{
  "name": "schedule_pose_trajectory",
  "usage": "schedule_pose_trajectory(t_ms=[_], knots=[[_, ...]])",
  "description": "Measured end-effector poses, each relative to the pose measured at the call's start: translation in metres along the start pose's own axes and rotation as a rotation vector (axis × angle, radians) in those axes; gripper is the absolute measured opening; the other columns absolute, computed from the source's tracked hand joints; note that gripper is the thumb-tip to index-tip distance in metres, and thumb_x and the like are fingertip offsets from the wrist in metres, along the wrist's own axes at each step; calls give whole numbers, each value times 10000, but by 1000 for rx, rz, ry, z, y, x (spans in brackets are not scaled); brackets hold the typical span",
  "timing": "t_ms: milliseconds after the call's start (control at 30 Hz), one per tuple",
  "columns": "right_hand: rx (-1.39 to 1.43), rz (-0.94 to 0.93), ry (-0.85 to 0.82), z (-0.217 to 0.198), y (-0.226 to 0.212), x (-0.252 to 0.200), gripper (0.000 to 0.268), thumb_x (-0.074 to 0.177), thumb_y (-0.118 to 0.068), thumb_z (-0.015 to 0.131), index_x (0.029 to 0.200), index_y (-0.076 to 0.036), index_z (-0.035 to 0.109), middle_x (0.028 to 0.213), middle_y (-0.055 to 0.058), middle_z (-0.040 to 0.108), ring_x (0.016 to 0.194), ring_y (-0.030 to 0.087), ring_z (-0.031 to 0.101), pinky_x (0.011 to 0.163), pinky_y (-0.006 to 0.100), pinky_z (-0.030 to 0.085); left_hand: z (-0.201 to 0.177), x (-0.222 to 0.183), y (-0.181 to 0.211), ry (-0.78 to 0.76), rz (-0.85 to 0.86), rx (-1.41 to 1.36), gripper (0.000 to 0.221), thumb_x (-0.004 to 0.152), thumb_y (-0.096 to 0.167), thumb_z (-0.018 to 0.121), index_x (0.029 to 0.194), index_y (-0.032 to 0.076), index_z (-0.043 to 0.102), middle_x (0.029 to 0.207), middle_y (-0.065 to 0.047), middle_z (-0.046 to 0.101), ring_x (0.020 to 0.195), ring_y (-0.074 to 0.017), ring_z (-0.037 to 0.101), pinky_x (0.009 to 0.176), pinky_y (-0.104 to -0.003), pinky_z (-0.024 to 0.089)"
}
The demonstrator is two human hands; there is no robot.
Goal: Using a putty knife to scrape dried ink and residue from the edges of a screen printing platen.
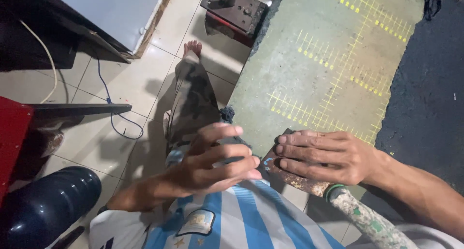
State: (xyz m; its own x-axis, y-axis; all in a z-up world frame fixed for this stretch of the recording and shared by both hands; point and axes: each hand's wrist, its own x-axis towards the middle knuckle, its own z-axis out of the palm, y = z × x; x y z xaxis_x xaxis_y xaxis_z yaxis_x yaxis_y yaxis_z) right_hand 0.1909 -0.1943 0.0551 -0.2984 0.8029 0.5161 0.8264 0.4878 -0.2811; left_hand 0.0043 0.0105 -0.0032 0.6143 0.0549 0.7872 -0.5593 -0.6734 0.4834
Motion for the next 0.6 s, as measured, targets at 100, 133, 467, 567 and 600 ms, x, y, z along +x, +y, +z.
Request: schedule_pose_trajectory(t_ms=[100, 133, 467, 567, 600], knots=[[45, 27, -14, 2, -1, -5, 331, 993, -347, 564, 1061, -104, 778, 1069, 176, 771, 1066, 343, 744, 919, 505, 559, 6, 2, -8, 7, 10, -12, 312, 817, 344, 881, 1071, 207, 763, 1004, -2, 716, 1150, -304, 653, 1091, -579, 452], [45, 27, -16, 5, 0, -8, 331, 993, -347, 564, 1061, -104, 778, 1069, 176, 771, 1066, 343, 744, 919, 505, 559, 6, 3, -10, 10, 11, -12, 312, 817, 344, 881, 1071, 207, 763, 1004, -2, 716, 1150, -304, 653, 1091, -579, 452], [112, 146, -110, -2, -5, -16, 327, 800, -127, 872, 1109, -94, 769, 1193, 91, 751, 1153, 270, 717, 1015, 416, 602, -2, 6, -8, -249, -197, -119, 295, 788, 235, 933, 1011, 162, 754, 1096, 6, 679, 1267, -276, 566, 1259, -663, 216], [127, 169, -113, -1, -6, -17, 331, 793, -116, 867, 1108, -97, 768, 1196, 86, 750, 1169, 269, 706, 1030, 421, 594, -1, 3, -9, -225, -185, -139, 290, 795, 197, 929, 1015, 166, 743, 1088, 7, 680, 1251, -280, 588, 1256, -684, 229], [147, 179, -129, -1, -6, -17, 318, 809, -107, 835, 1117, -89, 763, 1210, 88, 746, 1192, 275, 693, 1044, 432, 586, -1, 2, -9, -229, -183, -139, 248, 810, 203, 914, 998, 168, 756, 1072, 17, 675, 1254, -274, 587, 1260, -691, 206]])
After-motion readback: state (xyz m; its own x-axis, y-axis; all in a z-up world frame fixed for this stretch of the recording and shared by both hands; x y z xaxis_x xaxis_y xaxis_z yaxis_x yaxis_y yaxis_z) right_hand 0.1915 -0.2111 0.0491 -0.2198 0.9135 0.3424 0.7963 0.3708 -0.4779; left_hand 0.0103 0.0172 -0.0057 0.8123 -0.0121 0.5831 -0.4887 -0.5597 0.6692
